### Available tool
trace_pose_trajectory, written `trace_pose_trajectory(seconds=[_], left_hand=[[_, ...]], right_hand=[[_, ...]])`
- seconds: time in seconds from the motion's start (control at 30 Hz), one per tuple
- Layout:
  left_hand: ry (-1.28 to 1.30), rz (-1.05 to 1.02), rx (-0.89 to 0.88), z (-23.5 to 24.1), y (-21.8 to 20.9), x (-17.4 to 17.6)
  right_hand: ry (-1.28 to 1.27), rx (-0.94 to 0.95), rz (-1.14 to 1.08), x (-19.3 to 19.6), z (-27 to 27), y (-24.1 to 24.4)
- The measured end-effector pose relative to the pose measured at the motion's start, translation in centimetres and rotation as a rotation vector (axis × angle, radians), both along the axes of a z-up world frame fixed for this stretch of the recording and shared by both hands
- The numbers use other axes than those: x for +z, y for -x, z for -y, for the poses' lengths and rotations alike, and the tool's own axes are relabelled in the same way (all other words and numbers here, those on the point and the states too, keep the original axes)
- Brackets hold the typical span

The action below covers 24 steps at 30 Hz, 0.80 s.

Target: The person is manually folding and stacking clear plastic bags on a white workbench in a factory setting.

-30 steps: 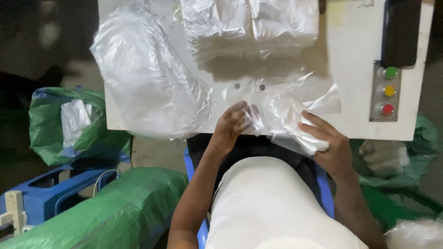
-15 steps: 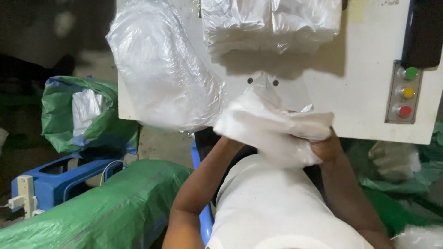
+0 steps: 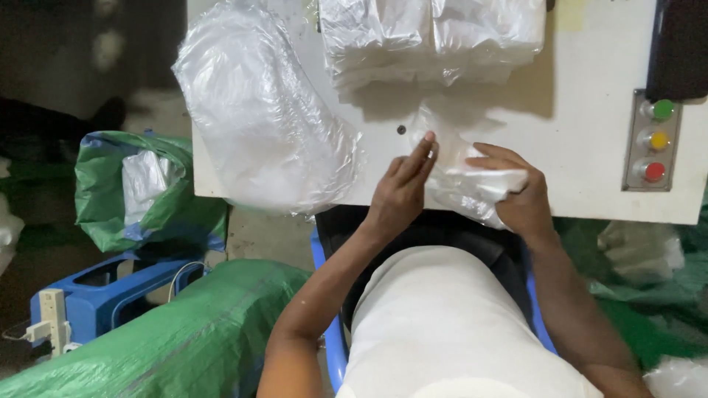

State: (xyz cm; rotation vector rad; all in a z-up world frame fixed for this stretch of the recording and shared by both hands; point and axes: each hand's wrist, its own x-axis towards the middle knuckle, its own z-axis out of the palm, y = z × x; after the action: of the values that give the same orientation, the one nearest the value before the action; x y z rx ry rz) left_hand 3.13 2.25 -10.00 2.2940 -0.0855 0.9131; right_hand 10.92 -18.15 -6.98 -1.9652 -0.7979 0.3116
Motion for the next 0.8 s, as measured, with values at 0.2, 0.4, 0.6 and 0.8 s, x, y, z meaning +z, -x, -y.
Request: trace_pose_trajectory(seconds=[0.2, 0.4, 0.6, 0.8], left_hand=[[0.538, -0.1, 0.107, 5.5, 2.0, -2.6], [0.122, 0.137, -0.031, 3.8, -0.5, 5.7], [-0.036, 0.121, -0.277, 7.5, 1.3, 5.2], [0.17, 0.091, -0.439, 12.5, 2.2, 8.3]], right_hand=[[-0.687, -0.511, -1.171, -1.9, -1.2, 0.4], [-0.135, -0.193, 0.394, -1.9, -0.5, 1.4], [-0.392, -0.391, -0.758, -0.6, -0.6, -0.4], [0.554, -0.951, -0.996, 0.5, -4.8, -0.9]])
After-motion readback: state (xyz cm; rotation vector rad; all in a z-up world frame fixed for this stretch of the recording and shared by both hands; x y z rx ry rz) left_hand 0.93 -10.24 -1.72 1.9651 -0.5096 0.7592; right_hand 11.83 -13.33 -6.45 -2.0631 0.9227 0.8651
